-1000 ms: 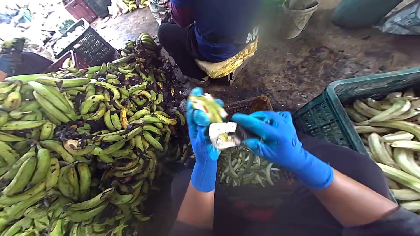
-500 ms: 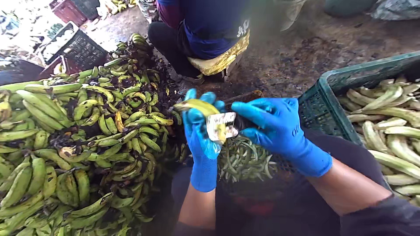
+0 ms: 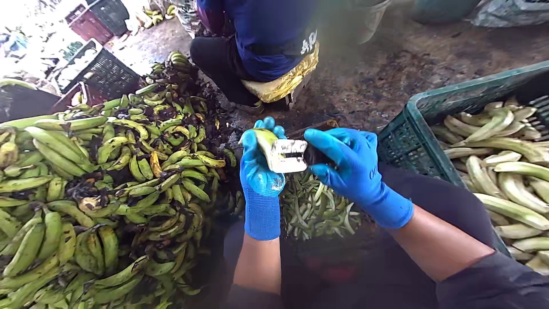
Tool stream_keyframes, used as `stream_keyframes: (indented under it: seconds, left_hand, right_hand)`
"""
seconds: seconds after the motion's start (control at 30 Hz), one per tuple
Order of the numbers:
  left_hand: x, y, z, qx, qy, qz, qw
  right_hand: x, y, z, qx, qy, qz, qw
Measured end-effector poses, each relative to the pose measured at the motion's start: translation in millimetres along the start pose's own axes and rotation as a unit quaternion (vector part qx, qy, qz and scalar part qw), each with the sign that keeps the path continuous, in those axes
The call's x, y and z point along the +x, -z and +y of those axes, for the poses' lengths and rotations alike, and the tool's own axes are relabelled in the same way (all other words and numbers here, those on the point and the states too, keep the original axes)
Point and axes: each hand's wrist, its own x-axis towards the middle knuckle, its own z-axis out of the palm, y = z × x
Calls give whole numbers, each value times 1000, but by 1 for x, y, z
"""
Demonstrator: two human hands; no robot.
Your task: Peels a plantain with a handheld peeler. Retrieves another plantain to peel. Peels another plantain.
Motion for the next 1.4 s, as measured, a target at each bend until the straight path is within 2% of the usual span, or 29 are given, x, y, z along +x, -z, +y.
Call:
stream_keyframes:
  seconds: [0.07, 0.1, 0.23, 0.4, 0.5, 0.6, 0.7, 0.77, 0.83, 0.9, 0.97, 1.03, 1.1, 1.2, 1.3, 1.4]
  left_hand:
    - [-3, -6, 1, -135, 7, 16, 991]
    - [-5, -7, 0, -140, 11, 5, 990]
    - [-13, -4, -2, 39, 17, -78, 996]
    - [-22, -7, 2, 152, -4, -26, 988]
    - [-32, -5, -1, 295, -11, -9, 955]
    - [-36, 2, -5, 344, 3, -6, 939]
    - [-38, 2, 0, 392, -6, -43, 919]
    - [-41, 3, 4, 458, 13, -103, 883]
    - [-38, 1, 3, 443, 36, -150, 883]
    - [-30, 1, 3, 396, 31, -103, 912]
    - [-25, -1, 6, 290, 37, -28, 956]
    - [-17, -7, 8, 131, 67, 43, 988]
    - [-12, -2, 10, -29, 101, 41, 994]
    - [-17, 1, 14, -138, 137, 40, 980]
    - [-20, 2, 16, -131, 117, 57, 983]
    - [-24, -8, 17, 6, 27, 105, 994]
  right_hand:
    - [-6, 2, -7, -9, 31, 5, 999]
    - [-2, 3, -7, -10, 40, 4, 999]
    - [19, 7, -1, 29, 23, -22, 999]
    - [7, 3, -4, 11, 60, 1, 998]
    - [15, 7, 1, 9, 63, -19, 998]
    - [23, 8, 5, 15, 31, -49, 998]
    - [23, 8, 10, 27, 45, -48, 997]
    - [35, 13, 22, 40, -10, -118, 992]
    - [48, 18, 38, 53, -106, -174, 978]
    - [50, 21, 40, 61, -136, -130, 980]
    - [39, 16, 27, 59, -81, -76, 992]
    - [24, 6, 14, 44, 6, -41, 998]
    - [8, 2, 6, 28, 75, -15, 997]
    - [0, 3, 0, -2, 146, 8, 989]
    - [3, 5, -2, -15, 163, 10, 986]
    - [9, 7, -4, -20, 151, -35, 988]
